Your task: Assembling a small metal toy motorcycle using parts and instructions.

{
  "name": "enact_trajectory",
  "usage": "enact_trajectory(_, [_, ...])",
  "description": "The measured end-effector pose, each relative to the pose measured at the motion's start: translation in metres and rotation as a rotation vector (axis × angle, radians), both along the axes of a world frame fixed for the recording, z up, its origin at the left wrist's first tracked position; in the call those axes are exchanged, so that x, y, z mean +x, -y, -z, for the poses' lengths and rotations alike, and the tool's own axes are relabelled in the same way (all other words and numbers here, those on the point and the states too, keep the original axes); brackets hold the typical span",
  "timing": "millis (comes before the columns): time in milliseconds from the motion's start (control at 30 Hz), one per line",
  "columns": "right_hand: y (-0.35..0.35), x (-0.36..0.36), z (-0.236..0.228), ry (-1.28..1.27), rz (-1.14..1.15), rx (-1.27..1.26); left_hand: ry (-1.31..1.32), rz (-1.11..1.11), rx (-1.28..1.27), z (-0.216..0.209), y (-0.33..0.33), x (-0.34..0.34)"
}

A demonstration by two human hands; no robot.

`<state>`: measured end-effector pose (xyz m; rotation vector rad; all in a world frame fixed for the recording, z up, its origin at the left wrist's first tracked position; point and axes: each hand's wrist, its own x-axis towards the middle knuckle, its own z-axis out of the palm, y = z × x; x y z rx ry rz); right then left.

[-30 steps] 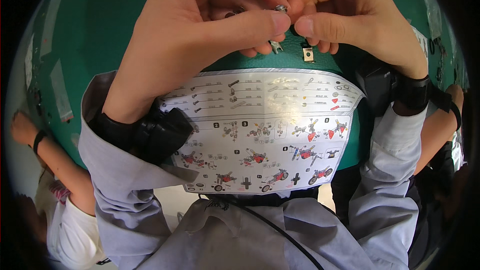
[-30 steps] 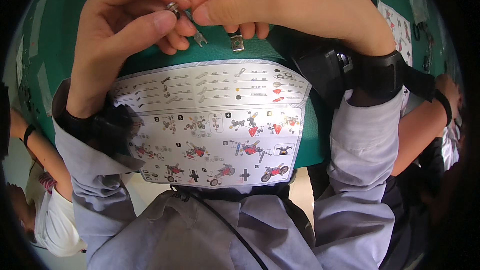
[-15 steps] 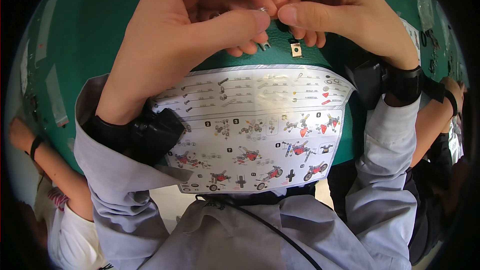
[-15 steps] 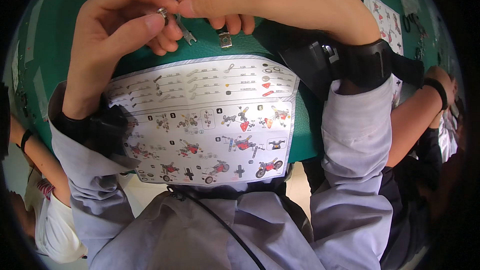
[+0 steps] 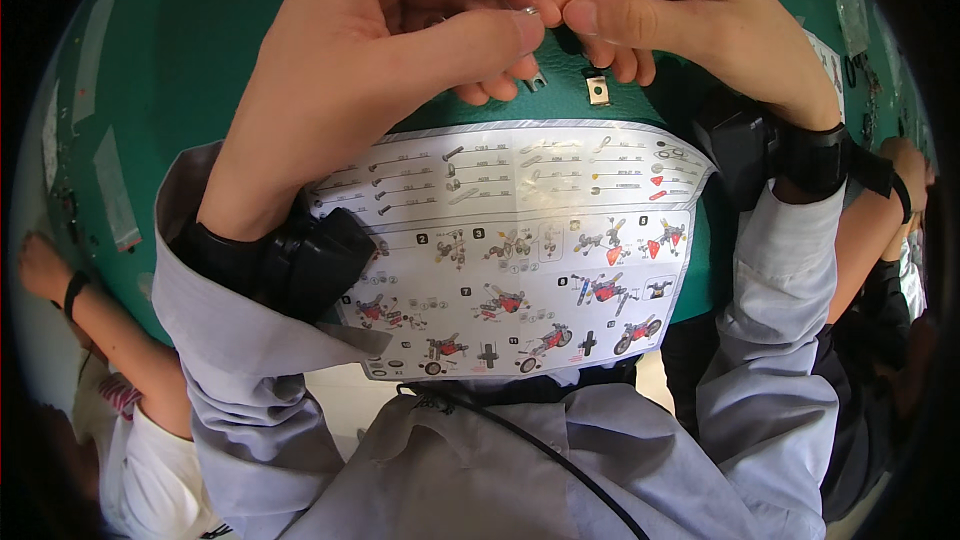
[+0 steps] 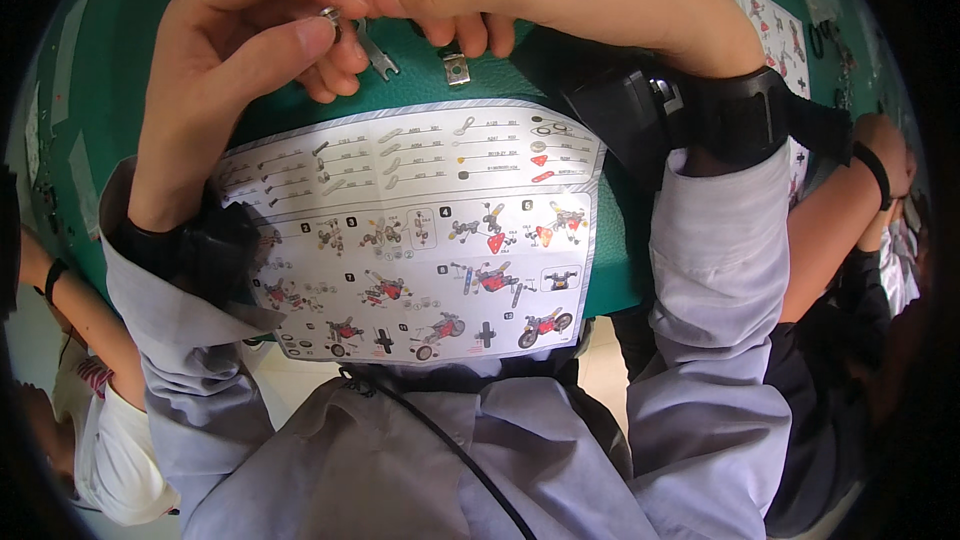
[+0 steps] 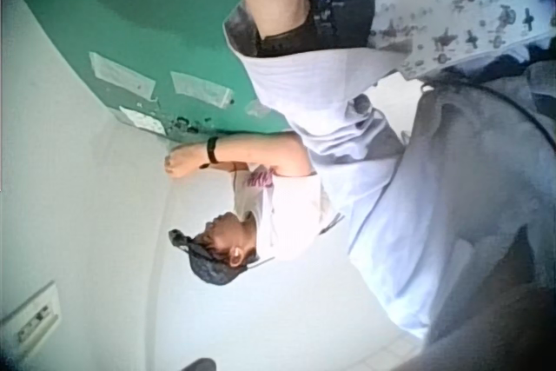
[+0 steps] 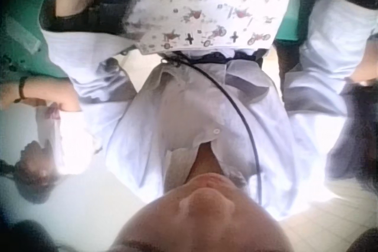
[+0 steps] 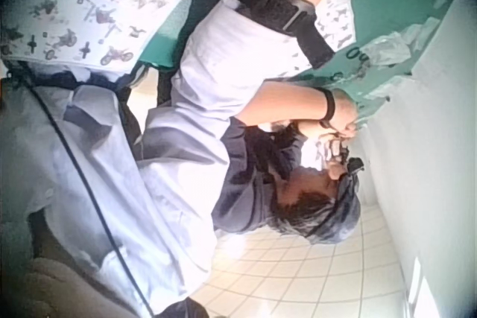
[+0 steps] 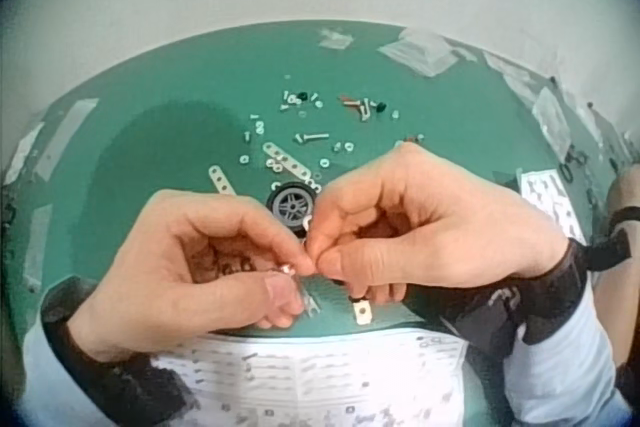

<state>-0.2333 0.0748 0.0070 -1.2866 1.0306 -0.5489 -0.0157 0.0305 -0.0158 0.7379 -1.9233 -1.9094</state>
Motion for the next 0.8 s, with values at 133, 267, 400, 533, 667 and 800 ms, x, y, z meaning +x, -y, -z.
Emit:
enact_trajectory(133, [0.001, 0.001, -0.005, -0.097, -0.051, -0.037, 0.027, -0.049, 0.175, -0.01, -0.001, -0.004])
enact_trajectory(267, [-0.001, 0.001, -0.006, -0.113, -0.037, -0.076, 0.018, -0.047, 0.153, -0.008, -0.001, -0.004])
enact_trajectory(400, [0.0, 0.0, -0.007, -0.047, -0.03, -0.009, -0.029, -0.04, 0.106, 0.0, 0.0, -0.002])
enact_trajectory(533, [-0.001, 0.001, -0.004, -0.056, -0.025, -0.061, 0.034, -0.046, 0.085, -0.005, 0.0, -0.002])
enact_trajectory(667, [-0.005, 0.009, -0.014, -0.162, 0.001, -0.093, 0.09, -0.008, -0.109, -0.006, -0.003, -0.001])
enact_trajectory(800, [-0.004, 0.008, -0.011, -0.157, 0.007, -0.094, 0.073, 0.004, -0.11, -0.003, -0.002, 0.0])
